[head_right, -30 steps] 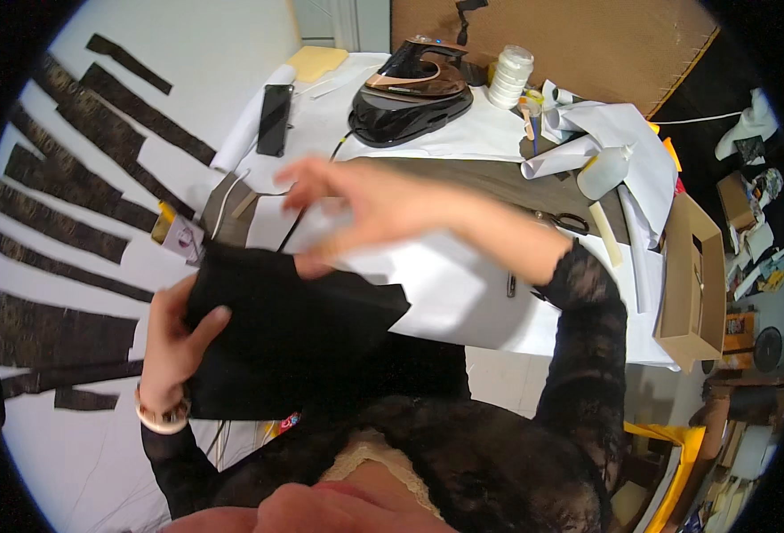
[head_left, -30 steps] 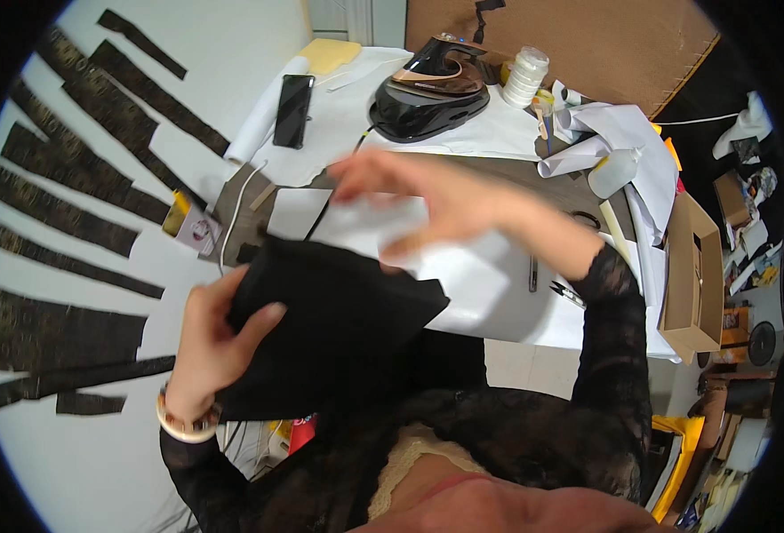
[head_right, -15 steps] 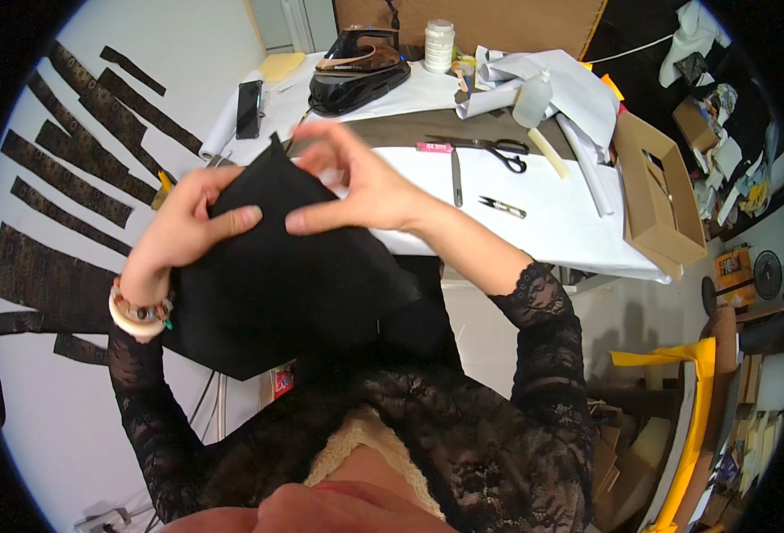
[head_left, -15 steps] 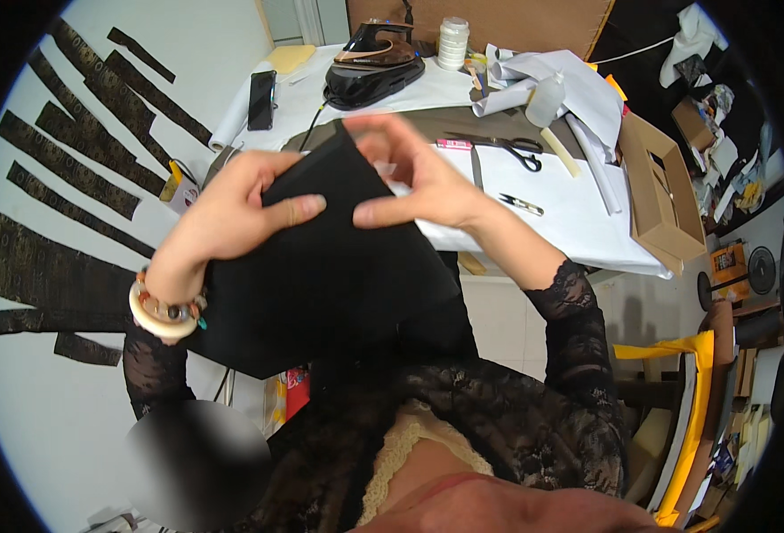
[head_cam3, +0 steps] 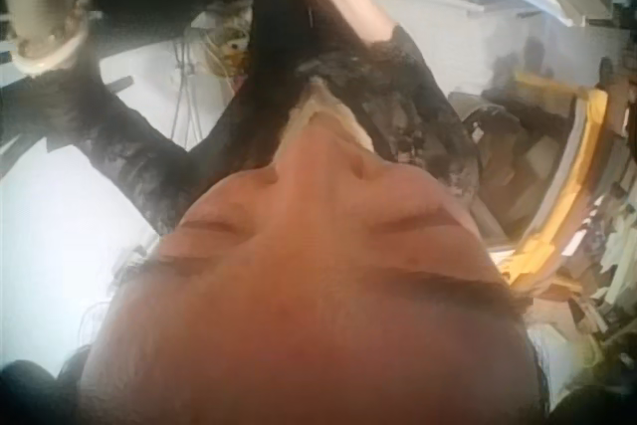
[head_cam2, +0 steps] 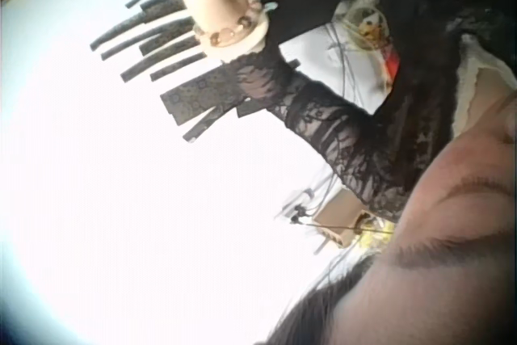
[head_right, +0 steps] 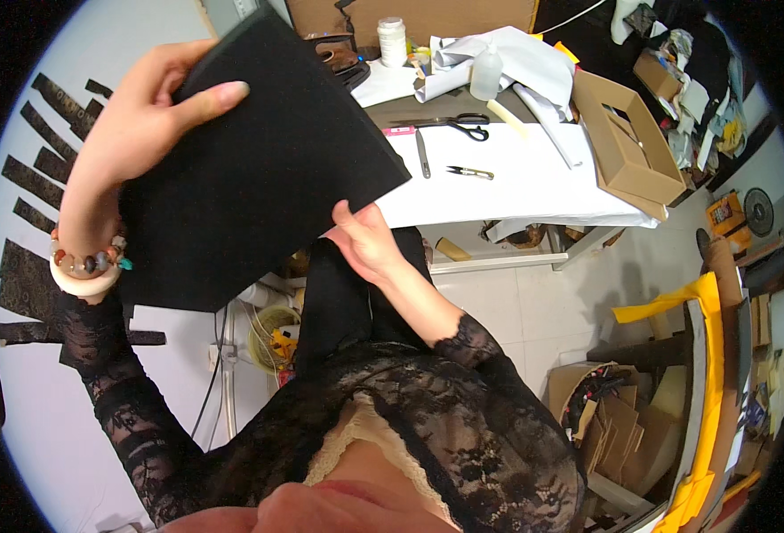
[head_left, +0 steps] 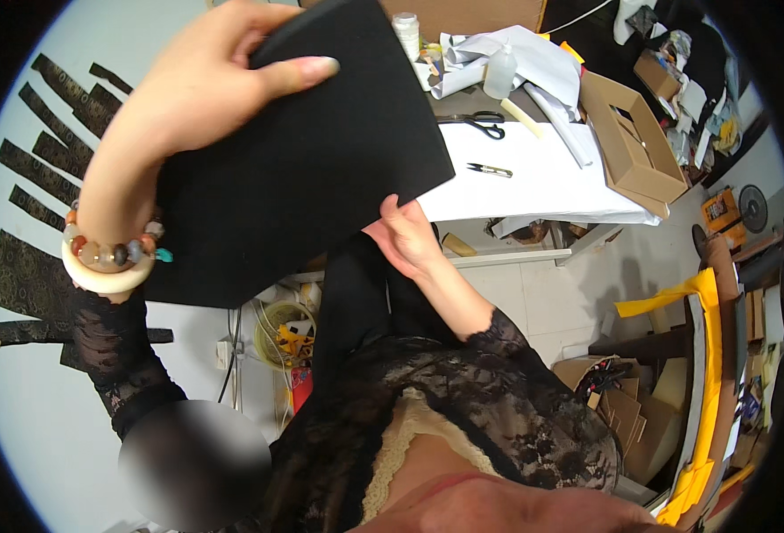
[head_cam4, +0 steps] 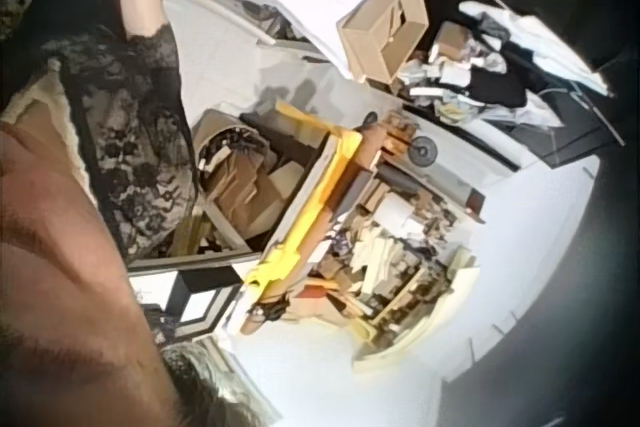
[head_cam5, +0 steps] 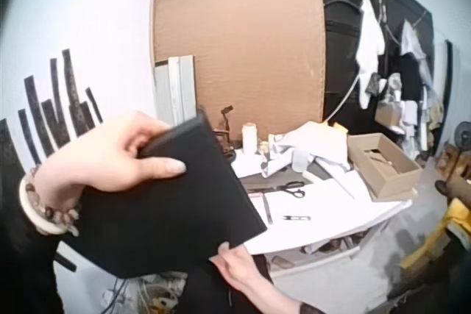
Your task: The person trims a black fabric strip with a utility knife, then irons it onto a beige board. They use shears to cut the strip along the board's edge, then switch to a utility knife for finer trimming. The person irons the board again to secure the fabric.
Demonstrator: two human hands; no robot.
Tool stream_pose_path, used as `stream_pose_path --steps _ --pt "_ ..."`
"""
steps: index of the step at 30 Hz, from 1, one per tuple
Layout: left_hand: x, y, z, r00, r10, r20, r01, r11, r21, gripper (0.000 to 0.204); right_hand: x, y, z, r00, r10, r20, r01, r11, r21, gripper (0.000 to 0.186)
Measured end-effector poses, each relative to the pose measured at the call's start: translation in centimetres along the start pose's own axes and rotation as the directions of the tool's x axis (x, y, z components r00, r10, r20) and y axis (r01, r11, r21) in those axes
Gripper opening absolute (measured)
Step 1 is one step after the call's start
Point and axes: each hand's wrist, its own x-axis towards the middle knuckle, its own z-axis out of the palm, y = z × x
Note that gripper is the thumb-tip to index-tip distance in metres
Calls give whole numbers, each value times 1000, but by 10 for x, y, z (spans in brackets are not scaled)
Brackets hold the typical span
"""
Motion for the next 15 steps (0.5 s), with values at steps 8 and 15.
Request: stream_pose_path --steps 8,15 --pt "-78 29 144 548 656 -519 -679 711 182 33 59 -4 13 930 -342 -134 367 879 305 55" --pt "-62 -137 237 758 -427 -493 -546 -2 -838 71 52 10 15 959 -238 -155 278 895 349 61"
